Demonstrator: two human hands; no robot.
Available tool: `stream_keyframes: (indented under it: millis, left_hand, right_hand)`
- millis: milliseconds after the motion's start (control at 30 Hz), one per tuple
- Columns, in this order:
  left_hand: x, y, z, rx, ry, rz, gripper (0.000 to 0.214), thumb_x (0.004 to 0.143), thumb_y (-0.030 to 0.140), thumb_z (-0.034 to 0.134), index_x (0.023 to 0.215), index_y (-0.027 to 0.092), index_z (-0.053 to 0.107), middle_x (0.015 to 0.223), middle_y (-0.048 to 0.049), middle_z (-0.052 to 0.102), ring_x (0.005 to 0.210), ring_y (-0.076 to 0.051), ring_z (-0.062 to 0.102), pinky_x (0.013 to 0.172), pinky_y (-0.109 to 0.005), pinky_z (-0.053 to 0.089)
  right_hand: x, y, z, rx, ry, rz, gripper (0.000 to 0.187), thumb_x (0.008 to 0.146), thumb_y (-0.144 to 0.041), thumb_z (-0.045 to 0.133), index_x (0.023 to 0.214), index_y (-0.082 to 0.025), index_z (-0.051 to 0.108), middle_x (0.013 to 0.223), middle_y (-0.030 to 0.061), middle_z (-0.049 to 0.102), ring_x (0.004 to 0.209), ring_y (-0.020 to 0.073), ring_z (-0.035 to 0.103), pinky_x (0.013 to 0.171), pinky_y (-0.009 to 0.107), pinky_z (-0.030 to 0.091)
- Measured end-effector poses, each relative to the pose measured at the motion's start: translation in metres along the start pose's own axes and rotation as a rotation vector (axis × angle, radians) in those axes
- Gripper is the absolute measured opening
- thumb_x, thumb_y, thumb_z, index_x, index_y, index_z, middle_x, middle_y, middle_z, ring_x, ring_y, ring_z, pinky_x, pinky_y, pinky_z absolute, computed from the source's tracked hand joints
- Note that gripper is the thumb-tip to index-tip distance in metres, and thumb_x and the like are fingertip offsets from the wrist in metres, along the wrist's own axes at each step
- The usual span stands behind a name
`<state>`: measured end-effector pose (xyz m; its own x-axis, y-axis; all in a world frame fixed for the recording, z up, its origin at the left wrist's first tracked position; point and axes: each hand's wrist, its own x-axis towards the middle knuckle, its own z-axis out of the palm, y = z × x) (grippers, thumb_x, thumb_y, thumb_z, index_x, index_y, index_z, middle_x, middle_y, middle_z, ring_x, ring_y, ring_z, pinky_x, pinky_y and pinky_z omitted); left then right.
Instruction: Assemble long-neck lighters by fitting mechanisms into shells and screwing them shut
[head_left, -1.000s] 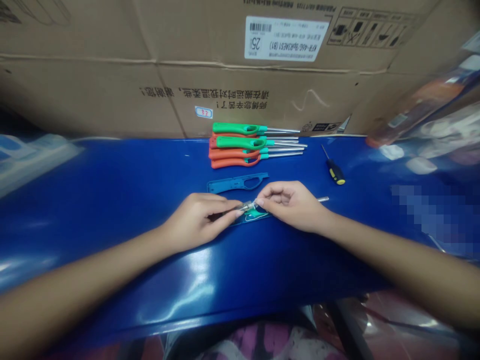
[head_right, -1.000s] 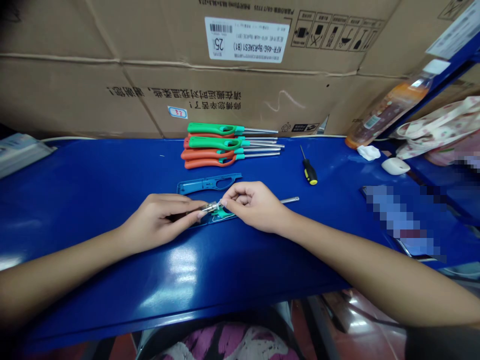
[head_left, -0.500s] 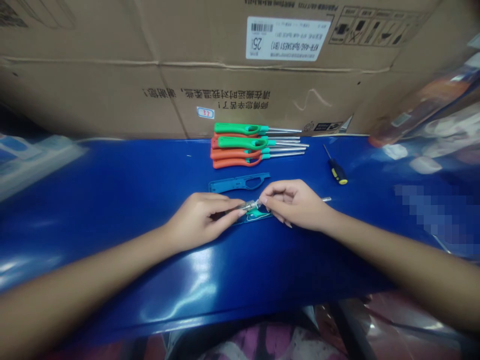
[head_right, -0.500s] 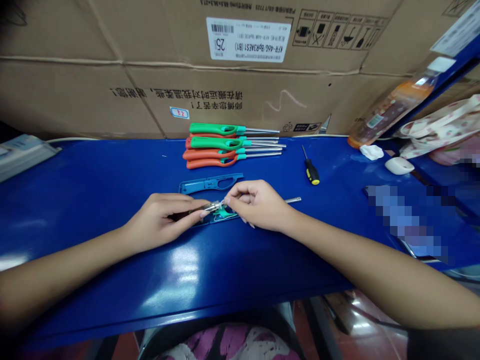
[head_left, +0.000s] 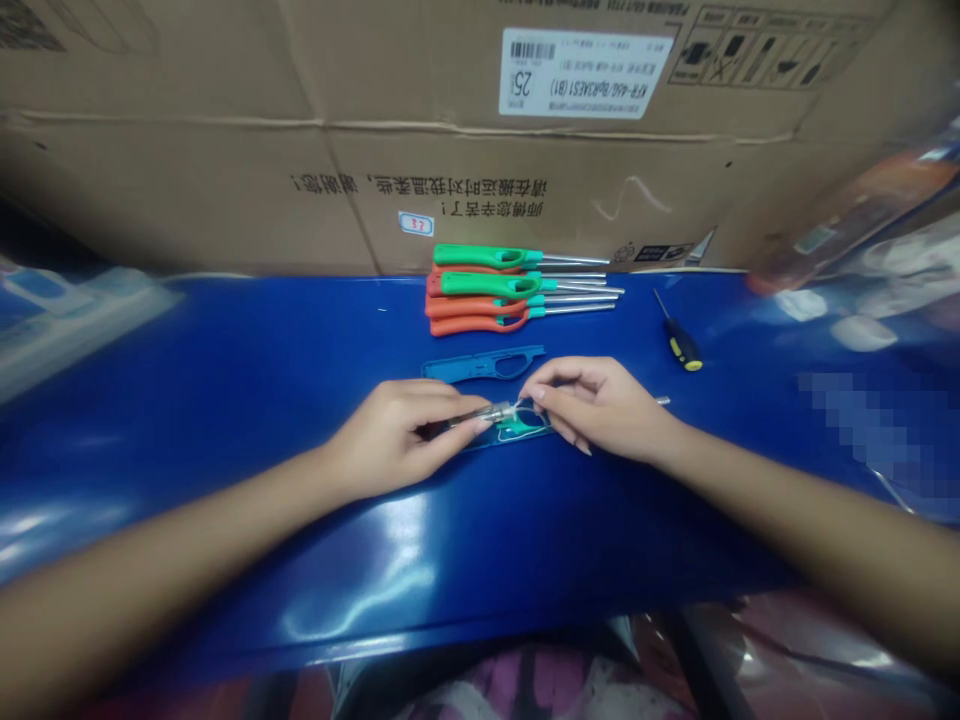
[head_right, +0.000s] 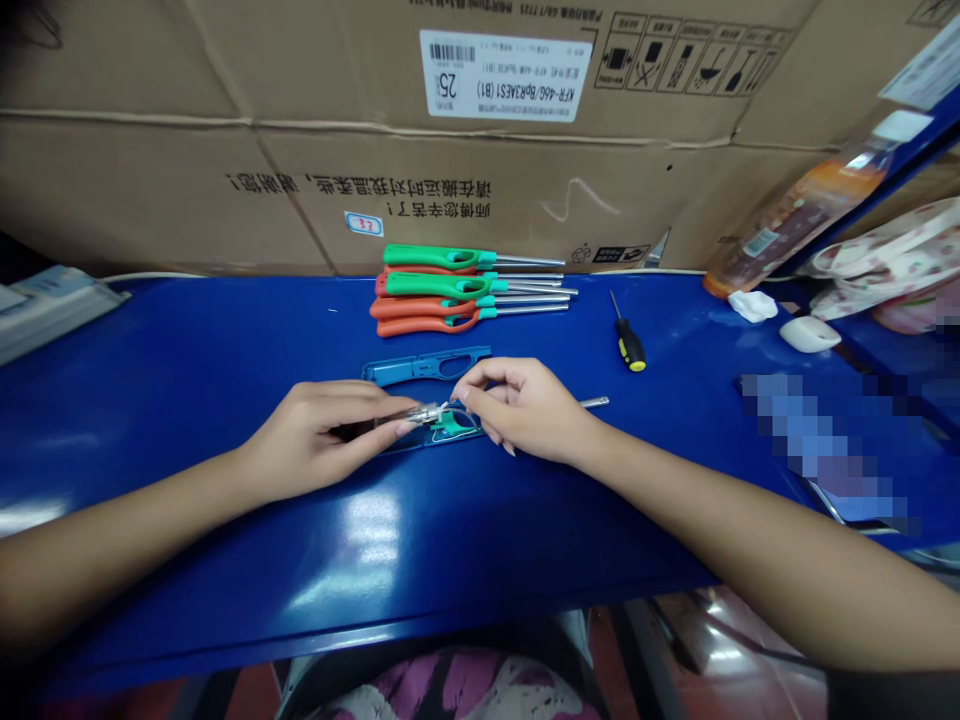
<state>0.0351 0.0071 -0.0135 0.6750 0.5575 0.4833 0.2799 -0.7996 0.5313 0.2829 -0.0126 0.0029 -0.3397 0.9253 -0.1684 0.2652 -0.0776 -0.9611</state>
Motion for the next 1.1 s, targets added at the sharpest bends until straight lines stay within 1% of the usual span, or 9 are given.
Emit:
stream_keyframes:
  millis: [67, 167, 300, 567, 733, 800, 900, 1000, 1100]
  left_hand:
    - [0.001, 0.002, -0.007, 0.012, -0.037, -0.001, 0.023, 0.094, 0.023, 0.066, 0.113, 0.017, 0.076, 0.098, -0.0064, 0.076, 0.082, -0.014, 0.070, 0.076, -0.022, 0.056]
    - [0.000, 0.004, -0.016, 0.093, -0.128, -0.026, 0.022, 0.094, 0.027, 0.065, 0.111, 0.020, 0.077, 0.103, -0.0073, 0.072, 0.088, -0.016, 0.068, 0.078, -0.026, 0.057]
    - [-0.002, 0.001, -0.018, 0.169, -0.229, -0.007, 0.024, 0.095, 0.029, 0.062, 0.113, 0.021, 0.076, 0.101, -0.0079, 0.071, 0.090, -0.019, 0.066, 0.079, -0.031, 0.056]
    - [-0.002, -0.004, -0.017, 0.122, -0.216, 0.027, 0.022, 0.092, 0.028, 0.065, 0.110, 0.018, 0.073, 0.097, -0.0075, 0.074, 0.087, -0.019, 0.067, 0.082, -0.033, 0.055]
    - [-0.001, -0.003, -0.020, 0.106, -0.228, 0.034, 0.017, 0.094, 0.025, 0.063, 0.104, 0.019, 0.075, 0.095, -0.0063, 0.074, 0.086, -0.018, 0.068, 0.082, -0.031, 0.054]
    - [-0.001, -0.002, -0.020, 0.092, -0.230, 0.008, 0.017, 0.095, 0.024, 0.062, 0.103, 0.019, 0.076, 0.095, -0.0057, 0.074, 0.086, -0.017, 0.068, 0.081, -0.029, 0.054]
    - [-0.001, -0.002, -0.020, 0.073, -0.245, -0.056, 0.017, 0.094, 0.025, 0.063, 0.104, 0.020, 0.077, 0.096, -0.0051, 0.073, 0.077, -0.014, 0.068, 0.070, -0.024, 0.053]
    - [0.000, -0.003, -0.022, 0.039, -0.266, -0.096, 0.018, 0.094, 0.027, 0.065, 0.104, 0.021, 0.078, 0.095, -0.0051, 0.073, 0.072, -0.012, 0.066, 0.064, -0.022, 0.052]
    - [0.001, -0.004, -0.024, -0.005, -0.273, -0.106, 0.017, 0.093, 0.027, 0.066, 0.103, 0.021, 0.079, 0.093, -0.0050, 0.073, 0.074, -0.012, 0.067, 0.064, -0.022, 0.052]
  right_hand:
    - [0.000, -0.001, -0.002, -0.006, 0.013, 0.008, 0.019, 0.092, -0.033, 0.060, 0.091, -0.015, 0.064, 0.044, -0.0084, 0.051, 0.033, 0.0052, 0.043, 0.033, 0.015, 0.038]
    - [0.002, 0.000, -0.004, 0.005, 0.020, 0.005, 0.019, 0.093, -0.033, 0.058, 0.093, -0.015, 0.064, 0.046, -0.0081, 0.052, 0.032, 0.0050, 0.043, 0.032, 0.016, 0.037]
    - [0.002, 0.002, -0.006, 0.019, 0.021, -0.009, 0.021, 0.093, -0.035, 0.060, 0.094, -0.015, 0.065, 0.049, -0.0077, 0.053, 0.033, 0.0044, 0.043, 0.032, 0.016, 0.036]
    - [0.001, -0.001, -0.006, 0.002, 0.016, 0.000, 0.019, 0.094, -0.032, 0.058, 0.093, -0.014, 0.065, 0.049, -0.0072, 0.053, 0.033, 0.0044, 0.043, 0.033, 0.016, 0.036]
    - [0.000, 0.003, -0.008, -0.023, -0.007, 0.006, 0.019, 0.093, -0.033, 0.059, 0.097, -0.015, 0.062, 0.047, -0.0090, 0.048, 0.035, 0.0063, 0.043, 0.035, 0.018, 0.034]
    - [0.000, 0.006, -0.011, -0.084, -0.006, -0.046, 0.019, 0.091, -0.033, 0.062, 0.098, -0.015, 0.063, 0.049, -0.0095, 0.045, 0.038, 0.0060, 0.041, 0.038, 0.019, 0.031]
    - [-0.001, 0.007, -0.016, -0.322, -0.005, -0.256, 0.013, 0.087, -0.027, 0.067, 0.091, -0.015, 0.067, 0.063, -0.0047, 0.050, 0.049, 0.0051, 0.041, 0.045, 0.020, 0.032]
    - [-0.003, 0.005, -0.021, -0.560, -0.093, -0.428, 0.009, 0.088, -0.024, 0.067, 0.089, -0.016, 0.069, 0.076, -0.0007, 0.057, 0.056, 0.0057, 0.044, 0.053, 0.021, 0.038]
    - [-0.004, 0.003, -0.024, -0.656, -0.172, -0.497, 0.011, 0.091, -0.026, 0.065, 0.095, -0.016, 0.069, 0.078, 0.0004, 0.059, 0.059, 0.0069, 0.046, 0.057, 0.021, 0.040]
